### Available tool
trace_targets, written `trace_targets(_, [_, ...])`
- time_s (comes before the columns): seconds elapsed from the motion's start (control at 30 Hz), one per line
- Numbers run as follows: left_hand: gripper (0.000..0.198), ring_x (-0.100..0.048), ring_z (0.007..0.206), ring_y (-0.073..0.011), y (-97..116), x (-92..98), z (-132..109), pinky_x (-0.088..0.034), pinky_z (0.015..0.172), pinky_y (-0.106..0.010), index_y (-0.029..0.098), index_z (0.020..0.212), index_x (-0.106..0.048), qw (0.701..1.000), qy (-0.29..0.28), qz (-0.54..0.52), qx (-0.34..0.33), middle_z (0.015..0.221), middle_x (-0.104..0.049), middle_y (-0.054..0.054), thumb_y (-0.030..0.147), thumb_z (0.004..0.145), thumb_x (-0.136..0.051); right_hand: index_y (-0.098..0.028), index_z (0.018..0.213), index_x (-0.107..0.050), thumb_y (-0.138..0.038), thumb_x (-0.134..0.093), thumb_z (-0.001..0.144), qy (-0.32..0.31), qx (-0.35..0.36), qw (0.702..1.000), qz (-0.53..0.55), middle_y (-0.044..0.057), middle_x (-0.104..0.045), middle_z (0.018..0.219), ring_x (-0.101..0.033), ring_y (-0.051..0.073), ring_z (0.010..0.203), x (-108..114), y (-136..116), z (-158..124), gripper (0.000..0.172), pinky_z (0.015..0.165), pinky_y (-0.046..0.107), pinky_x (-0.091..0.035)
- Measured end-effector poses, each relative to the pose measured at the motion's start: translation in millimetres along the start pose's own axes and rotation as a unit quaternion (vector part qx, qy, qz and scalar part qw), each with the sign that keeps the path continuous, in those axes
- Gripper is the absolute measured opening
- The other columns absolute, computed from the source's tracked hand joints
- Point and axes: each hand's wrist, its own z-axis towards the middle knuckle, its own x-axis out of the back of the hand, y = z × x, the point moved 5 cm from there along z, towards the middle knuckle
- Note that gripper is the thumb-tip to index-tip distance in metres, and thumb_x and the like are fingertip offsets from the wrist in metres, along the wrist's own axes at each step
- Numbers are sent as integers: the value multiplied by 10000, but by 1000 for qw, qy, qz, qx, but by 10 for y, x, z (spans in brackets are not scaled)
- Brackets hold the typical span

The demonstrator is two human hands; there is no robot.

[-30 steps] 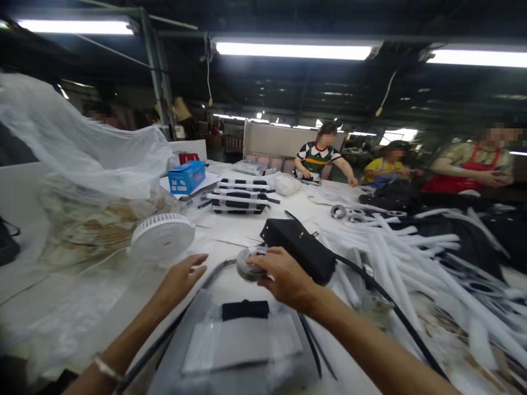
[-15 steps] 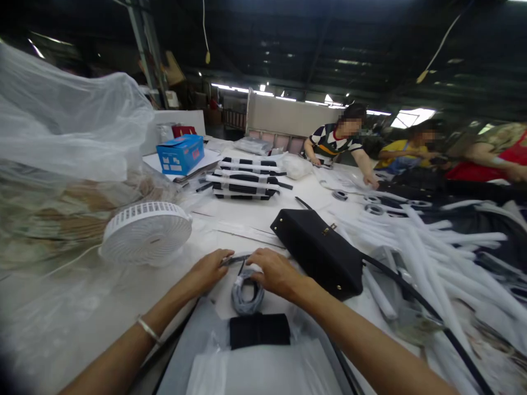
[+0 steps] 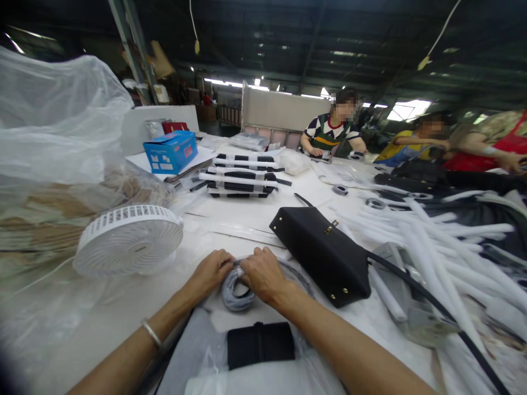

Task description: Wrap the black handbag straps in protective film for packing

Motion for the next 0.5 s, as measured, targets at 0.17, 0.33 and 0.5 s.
trace_targets(0.17, [303, -581, 857, -186, 9, 85, 22, -432, 799, -293, 193, 842, -641, 999, -39, 13, -25, 870, -649, -47, 270, 942, -366, -173, 996, -635, -296, -657, 868, 1, -60, 998, 24, 111, -691, 918, -606, 272, 917, -13, 2, 146, 179, 712, 322, -449])
trace_targets(0.33, [179, -590, 913, -224, 110, 105, 19, -433, 781, -303, 194, 911, -636, 996, -58, 74, 0, 923, -649, -55, 331, 807, -586, -176, 1043, -594, -212, -612, 884, 32, -42, 998, 45, 110, -625, 1082, -580, 259, 1008, -46, 25, 152, 164, 760, 323, -487])
trace_targets(0.5, [239, -572, 989, -284, 266, 23, -6, -439, 786, -361, 130, 1009, -599, 986, -42, 156, 42, 1034, -606, -144, 204, 803, -504, -166, 1026, -607, -238, -619, 871, 56, -30, 996, 67, 98, -609, 1082, -585, 240, 1011, -59, 27, 163, 171, 791, 321, -522])
